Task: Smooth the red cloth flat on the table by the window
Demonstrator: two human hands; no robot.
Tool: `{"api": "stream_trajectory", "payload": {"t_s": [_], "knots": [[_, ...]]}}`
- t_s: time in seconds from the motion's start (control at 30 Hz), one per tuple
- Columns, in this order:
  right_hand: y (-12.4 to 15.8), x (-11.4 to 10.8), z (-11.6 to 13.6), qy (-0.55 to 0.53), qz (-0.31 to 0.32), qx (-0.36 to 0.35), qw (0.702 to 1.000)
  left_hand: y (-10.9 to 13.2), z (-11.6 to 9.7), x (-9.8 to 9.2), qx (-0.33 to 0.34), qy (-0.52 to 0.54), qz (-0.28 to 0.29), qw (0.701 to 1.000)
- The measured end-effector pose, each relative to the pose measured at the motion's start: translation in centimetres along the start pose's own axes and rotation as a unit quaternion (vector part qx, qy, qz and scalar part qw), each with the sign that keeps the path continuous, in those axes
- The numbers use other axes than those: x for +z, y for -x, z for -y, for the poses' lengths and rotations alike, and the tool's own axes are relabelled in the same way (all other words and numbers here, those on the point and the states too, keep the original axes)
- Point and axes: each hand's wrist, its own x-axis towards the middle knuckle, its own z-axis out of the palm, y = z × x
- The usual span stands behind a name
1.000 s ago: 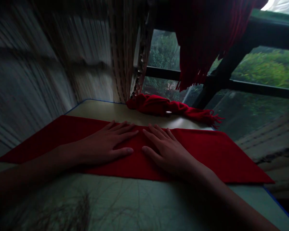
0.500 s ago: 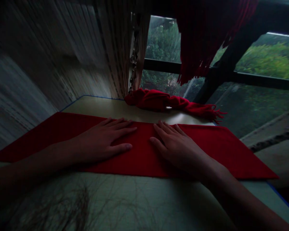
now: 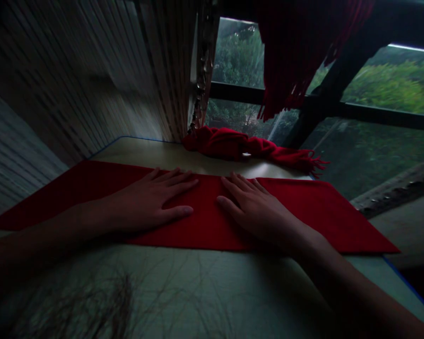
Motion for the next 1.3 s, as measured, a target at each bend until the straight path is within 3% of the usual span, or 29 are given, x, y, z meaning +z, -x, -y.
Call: {"api": "stream_trajectory", "payload": {"t_s": [0.13,0.3,0.47,0.57,0.7,0.8,1.07,1.3], "knots": [[0.0,-0.2,0.8,-0.006,-0.024,-0.003,1.0,-0.1,-0.3,-0.1,-0.007,0.003,-0.015,1.0],[-0.2,0.3,2.2,-0.038,0.003,-0.05,0.998,-0.2,-0.4,0.3,0.005,0.011,-0.011,1.0],[-0.4,0.1,-0.3,0.015,0.004,0.008,1.0,-0.4,0.9,0.2,-0.023,0.003,-0.019,1.0],[-0.6,-0.1,-0.8,0.033,-0.018,0.034,0.999,-0.5,0.6,0.0,-0.041,-0.002,-0.044,0.998],[-0.8,0.1,1.2,-0.014,-0.008,-0.023,1.0,-0.5,-0.7,0.0,-0.014,0.003,-0.04,0.999],[-0.9,0.4,1.8,-0.02,0.021,-0.037,0.999,-0.4,-0.6,0.2,0.001,0.01,-0.019,1.0],[-0.7,0.1,-2.6,0.011,0.023,0.032,0.999,-0.3,1.6,0.1,-0.033,0.007,-0.021,0.999],[-0.9,0.0,-2.2,-0.001,-0.006,-0.011,1.0,-0.4,1.0,0.1,-0.035,0.019,-0.041,0.998]]}}
